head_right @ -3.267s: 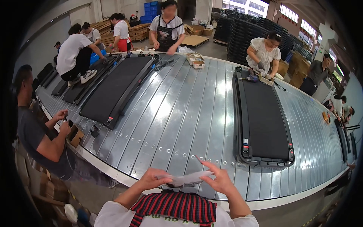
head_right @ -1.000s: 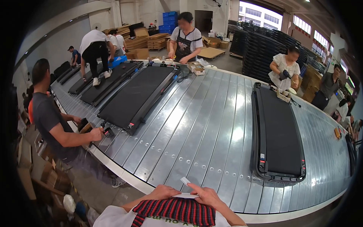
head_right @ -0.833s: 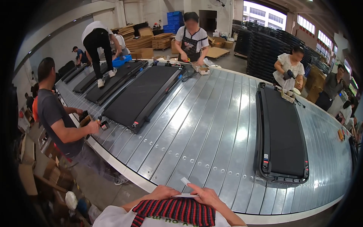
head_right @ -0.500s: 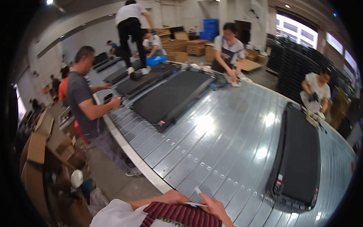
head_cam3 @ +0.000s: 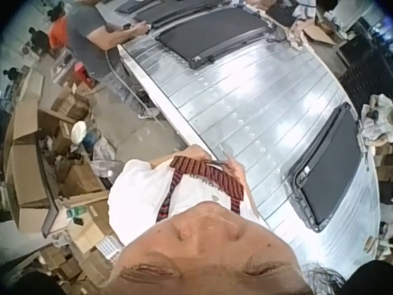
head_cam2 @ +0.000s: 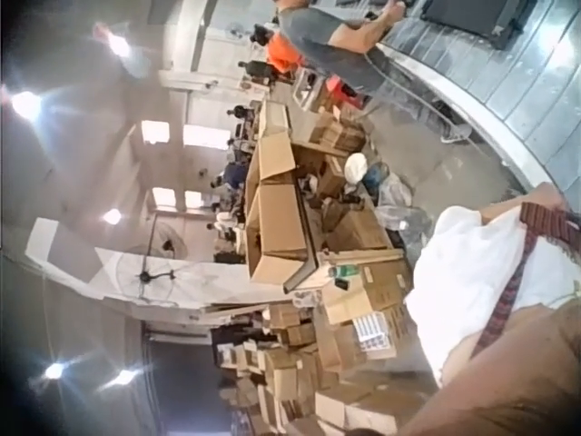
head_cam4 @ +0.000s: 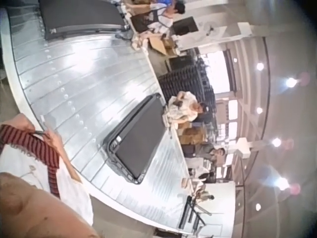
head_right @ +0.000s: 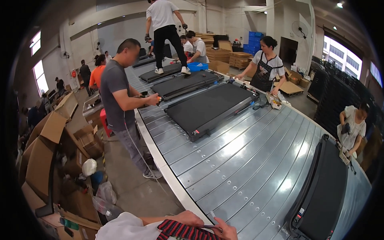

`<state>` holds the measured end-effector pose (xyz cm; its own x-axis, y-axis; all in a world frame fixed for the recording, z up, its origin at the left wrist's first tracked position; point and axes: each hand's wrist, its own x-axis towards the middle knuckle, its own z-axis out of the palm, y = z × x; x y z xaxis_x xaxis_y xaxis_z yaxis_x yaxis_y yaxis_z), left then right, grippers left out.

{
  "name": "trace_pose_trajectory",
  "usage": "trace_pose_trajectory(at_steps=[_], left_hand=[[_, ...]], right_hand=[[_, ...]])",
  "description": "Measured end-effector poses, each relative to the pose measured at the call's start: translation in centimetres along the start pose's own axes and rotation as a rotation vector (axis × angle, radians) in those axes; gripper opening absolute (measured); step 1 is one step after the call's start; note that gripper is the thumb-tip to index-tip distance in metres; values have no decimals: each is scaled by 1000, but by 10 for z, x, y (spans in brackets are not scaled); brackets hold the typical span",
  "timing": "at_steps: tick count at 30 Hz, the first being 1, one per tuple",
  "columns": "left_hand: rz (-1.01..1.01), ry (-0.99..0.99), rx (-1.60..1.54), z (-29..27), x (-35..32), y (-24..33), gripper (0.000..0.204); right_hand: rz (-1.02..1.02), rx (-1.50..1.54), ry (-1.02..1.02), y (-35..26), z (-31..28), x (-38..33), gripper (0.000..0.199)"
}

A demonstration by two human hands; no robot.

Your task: Peeling and applying identification and instruction labels to treadmills on a factory assembly line.

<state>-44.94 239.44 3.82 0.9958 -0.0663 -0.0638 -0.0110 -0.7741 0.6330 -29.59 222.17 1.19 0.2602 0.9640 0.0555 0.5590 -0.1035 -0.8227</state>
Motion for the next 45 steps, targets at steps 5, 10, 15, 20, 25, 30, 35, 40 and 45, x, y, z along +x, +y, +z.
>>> trace_pose_trajectory(at_steps=[5, 10, 15, 20, 25, 30, 35, 40, 45], left_hand=[[-11, 38, 45, -5, -38, -22, 11], [-160, 99, 22, -24, -105, -51, 16], [-264, 147, -98, -42, -176, -77, 22], [-301, 229, -140, -58, -237, -103, 26], [-327, 221, -166, -64, -273, -136, 27], [-328, 198, -167, -80, -268, -154, 26], [-369, 254, -139, -108, -248, -167, 25], [-264, 278, -28, -138, -208, -193, 21], [-204, 47, 76, -160, -168, -201, 15]], right_hand=[[96, -4, -76, -15, 30, 20, 46], [84, -70, -284, -35, 86, 62, 44], [-158, -61, -192, -118, 125, 104, 51], [-186, -77, -335, -149, 175, 144, 51], [-168, -121, -368, -181, 211, 171, 48], [-96, -153, -363, -180, 215, 192, 46], [-108, -62, -367, -177, 199, 228, 45], [-69, -151, -199, -157, 182, 249, 51], [161, -17, -242, -122, 176, 254, 59]])
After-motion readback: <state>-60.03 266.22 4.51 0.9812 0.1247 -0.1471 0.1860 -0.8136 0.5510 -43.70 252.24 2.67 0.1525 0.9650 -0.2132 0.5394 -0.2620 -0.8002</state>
